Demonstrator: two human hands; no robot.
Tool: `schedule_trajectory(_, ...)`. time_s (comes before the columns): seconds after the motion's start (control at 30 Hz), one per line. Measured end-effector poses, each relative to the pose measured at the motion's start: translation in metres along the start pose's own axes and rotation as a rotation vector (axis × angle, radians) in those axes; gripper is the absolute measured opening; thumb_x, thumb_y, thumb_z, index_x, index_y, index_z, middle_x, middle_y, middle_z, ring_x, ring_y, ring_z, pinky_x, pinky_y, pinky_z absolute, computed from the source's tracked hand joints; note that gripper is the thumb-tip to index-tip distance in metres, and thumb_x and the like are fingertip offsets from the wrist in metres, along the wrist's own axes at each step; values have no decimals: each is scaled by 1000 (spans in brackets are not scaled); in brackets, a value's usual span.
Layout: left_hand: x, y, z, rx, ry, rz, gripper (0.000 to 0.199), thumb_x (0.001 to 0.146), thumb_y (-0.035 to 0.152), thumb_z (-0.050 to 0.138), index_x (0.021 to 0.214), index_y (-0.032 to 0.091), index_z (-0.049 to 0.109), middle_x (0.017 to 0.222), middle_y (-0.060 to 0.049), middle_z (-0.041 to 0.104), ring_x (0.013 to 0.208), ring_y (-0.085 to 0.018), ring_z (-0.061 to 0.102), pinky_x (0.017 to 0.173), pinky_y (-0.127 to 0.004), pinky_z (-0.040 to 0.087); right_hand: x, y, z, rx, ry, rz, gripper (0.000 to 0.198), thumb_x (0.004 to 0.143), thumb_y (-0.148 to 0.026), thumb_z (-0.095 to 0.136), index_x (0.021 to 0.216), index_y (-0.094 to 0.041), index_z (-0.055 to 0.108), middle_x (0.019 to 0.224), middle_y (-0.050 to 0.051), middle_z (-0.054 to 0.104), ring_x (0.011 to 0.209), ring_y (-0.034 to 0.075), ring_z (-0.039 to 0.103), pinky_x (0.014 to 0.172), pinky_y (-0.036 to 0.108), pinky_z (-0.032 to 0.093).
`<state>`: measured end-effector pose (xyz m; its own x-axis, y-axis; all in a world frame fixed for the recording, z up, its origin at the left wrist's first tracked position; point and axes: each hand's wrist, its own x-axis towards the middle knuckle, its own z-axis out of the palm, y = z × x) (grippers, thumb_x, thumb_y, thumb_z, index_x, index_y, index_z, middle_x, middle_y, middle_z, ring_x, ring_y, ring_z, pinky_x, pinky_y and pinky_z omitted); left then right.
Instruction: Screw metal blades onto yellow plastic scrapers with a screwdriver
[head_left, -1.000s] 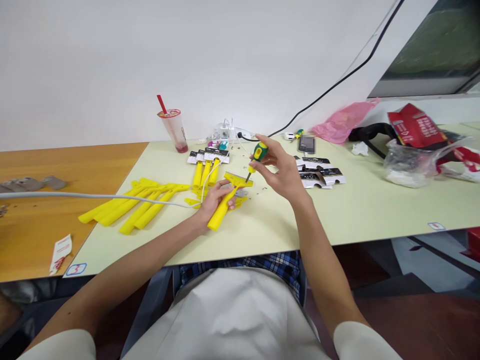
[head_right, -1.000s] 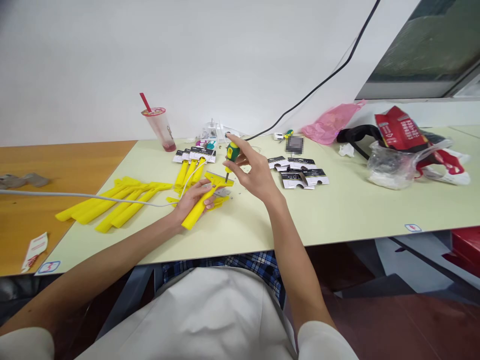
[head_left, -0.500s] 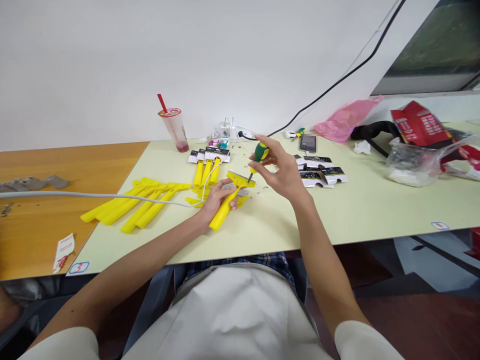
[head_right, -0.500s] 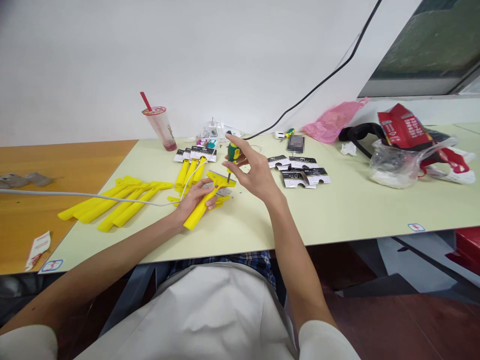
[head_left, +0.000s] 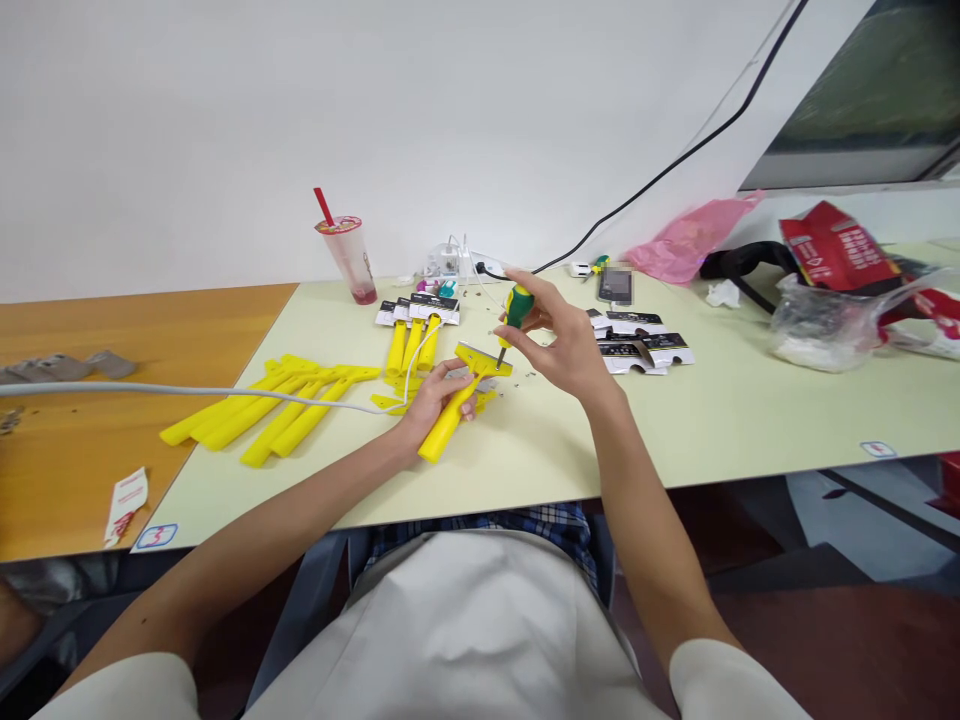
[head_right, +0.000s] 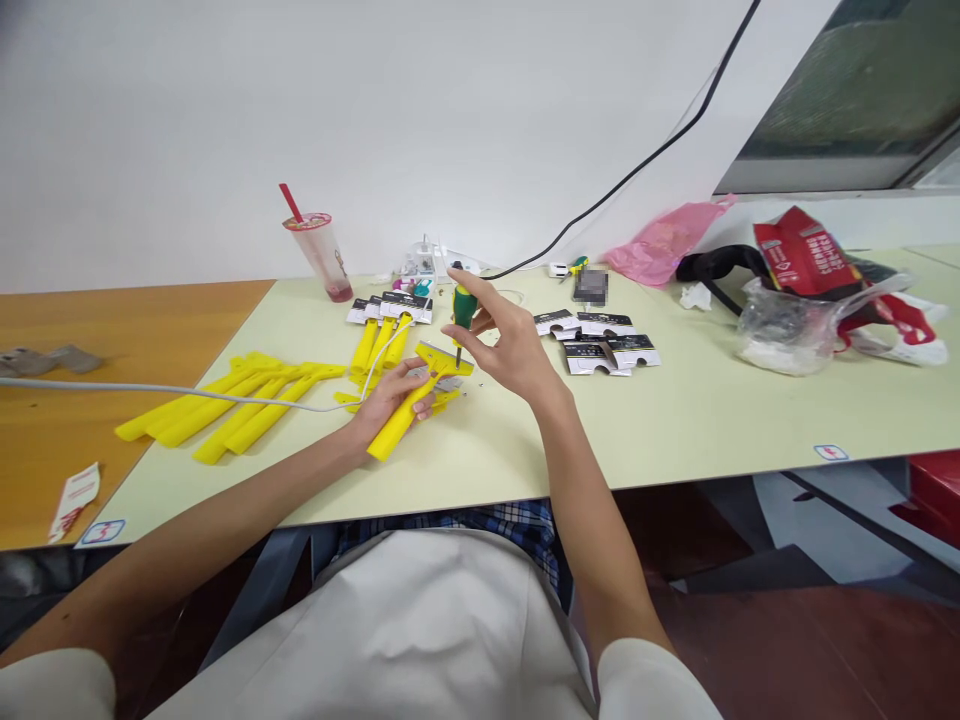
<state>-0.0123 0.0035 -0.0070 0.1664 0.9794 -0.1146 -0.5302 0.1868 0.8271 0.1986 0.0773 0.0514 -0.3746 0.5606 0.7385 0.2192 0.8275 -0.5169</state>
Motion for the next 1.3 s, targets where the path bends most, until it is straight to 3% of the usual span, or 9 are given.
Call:
schedule_trajectory(0.17,0,0,0,9,7,12,56,75,26,93,114,22,54,99,-3,74,54,-8,56,52,-25,46,0,-4,-2,60,-42,-15,68,110,-58,59,172,-35,45,141,11,75,118,30,78,97,47,71)
schedule_trajectory(0.27,1,0,-1,-23,7,-2,55,75,25,93,114,22,54,99,-2,74,53,-8,55,52,-25,46,0,-4,-1,84,-46,-7,66,109,-58,61,169,-35,48,139,11,76,112,28,80,97,47,71)
schedule_trajectory(0.43,0,0,-1,-58,7,-8,57,73,23,95,113,24,54,97,0,73,52,-8,55,52,-25,45,0,-2,1,27,5,-1,60,104,-60,71,158,-35,60,117,6,81,93,24,79,89,41,72)
schedule_trajectory(0.63,1,2,-1,-37,20,-8,54,75,24,93,113,23,55,101,-3,75,53,-7,55,53,-25,46,0,-3,-2,74,-46,-1,65,110,-59,59,170,-35,48,140,12,74,123,31,76,100,50,70)
schedule_trajectory(0.73,2,3,-2,-48,22,-1,55,74,22,93,113,23,54,95,-1,73,53,-8,54,52,-25,46,0,-2,-2,89,-48,6,63,109,-58,61,168,-36,51,140,11,75,112,28,79,101,50,69)
schedule_trajectory(0.9,1,2,-2,-57,11,-6,58,73,22,95,113,23,54,85,4,68,53,-9,55,51,-24,45,1,-3,0,19,1,-2,59,106,-62,66,158,-35,61,119,7,81,96,24,78,93,42,72)
schedule_trajectory(1.1,4,4,-5,-48,26,7,56,75,22,93,114,23,54,94,-1,73,53,-9,55,53,-25,46,0,-2,-3,65,-52,-7,66,111,-56,57,172,-35,46,145,12,73,124,32,76,101,51,70)
schedule_trajectory(1.3,2,7,-3,-45,11,-4,52,78,20,92,116,21,56,97,-3,75,53,-8,54,53,-24,47,0,-1,-1,17,-9,-17,57,107,-54,68,161,-38,61,152,7,72,103,25,79,96,46,72)
